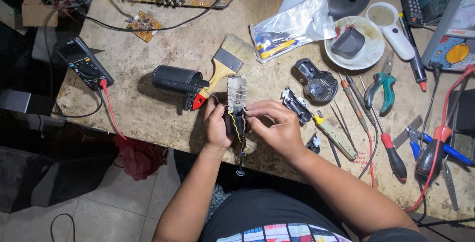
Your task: Repairing internal wiring of an electronic device by connecting wires to a terminal block and inspecting the assembly.
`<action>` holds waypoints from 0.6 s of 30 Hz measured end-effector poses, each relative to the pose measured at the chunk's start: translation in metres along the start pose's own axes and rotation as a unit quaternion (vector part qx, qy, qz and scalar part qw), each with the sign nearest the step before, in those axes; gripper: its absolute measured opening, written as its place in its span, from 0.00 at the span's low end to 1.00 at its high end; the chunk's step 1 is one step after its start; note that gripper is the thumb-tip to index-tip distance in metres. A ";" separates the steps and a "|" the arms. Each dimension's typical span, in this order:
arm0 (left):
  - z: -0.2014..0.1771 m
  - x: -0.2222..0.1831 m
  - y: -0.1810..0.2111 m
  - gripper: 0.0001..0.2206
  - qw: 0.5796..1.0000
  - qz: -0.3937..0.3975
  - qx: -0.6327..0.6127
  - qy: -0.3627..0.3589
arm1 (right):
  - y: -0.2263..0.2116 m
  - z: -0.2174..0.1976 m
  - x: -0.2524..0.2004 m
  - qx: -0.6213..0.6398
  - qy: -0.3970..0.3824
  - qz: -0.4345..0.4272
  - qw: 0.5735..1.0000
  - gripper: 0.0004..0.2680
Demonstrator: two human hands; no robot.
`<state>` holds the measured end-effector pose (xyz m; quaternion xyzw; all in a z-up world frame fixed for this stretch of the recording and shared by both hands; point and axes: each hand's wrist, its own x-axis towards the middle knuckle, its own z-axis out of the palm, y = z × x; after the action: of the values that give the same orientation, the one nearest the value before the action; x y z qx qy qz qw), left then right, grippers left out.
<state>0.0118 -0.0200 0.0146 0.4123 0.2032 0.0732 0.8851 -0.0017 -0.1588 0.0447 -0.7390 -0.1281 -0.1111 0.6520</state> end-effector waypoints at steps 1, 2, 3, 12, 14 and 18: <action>0.002 0.001 0.000 0.04 1.000 0.001 0.000 0.001 | -0.002 0.001 0.000 0.000 -0.001 0.000 1.000 0.06; 0.003 0.002 0.000 0.03 0.999 -0.027 -0.026 0.015 | -0.003 0.002 -0.001 -0.019 -0.001 -0.039 0.999 0.06; 0.005 0.003 -0.001 0.01 0.997 -0.055 -0.052 0.029 | -0.005 0.002 -0.001 -0.038 -0.001 -0.078 0.996 0.06; 0.005 0.002 -0.008 0.05 0.980 -0.171 -0.085 0.052 | -0.018 -0.001 -0.004 -0.074 -0.019 -0.166 0.983 0.04; 0.008 -0.001 -0.004 0.05 0.977 -0.185 -0.092 0.048 | -0.018 -0.003 -0.003 -0.067 -0.012 -0.157 0.985 0.04; -0.013 0.004 -0.016 0.07 0.974 -0.201 -0.101 0.029 | -0.002 -0.008 -0.001 -0.039 0.011 -0.135 0.990 0.05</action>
<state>0.0090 -0.0200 -0.0056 0.2692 0.2992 -0.0738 0.9125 -0.0037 -0.1668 0.0476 -0.7387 -0.2152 -0.2116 0.6027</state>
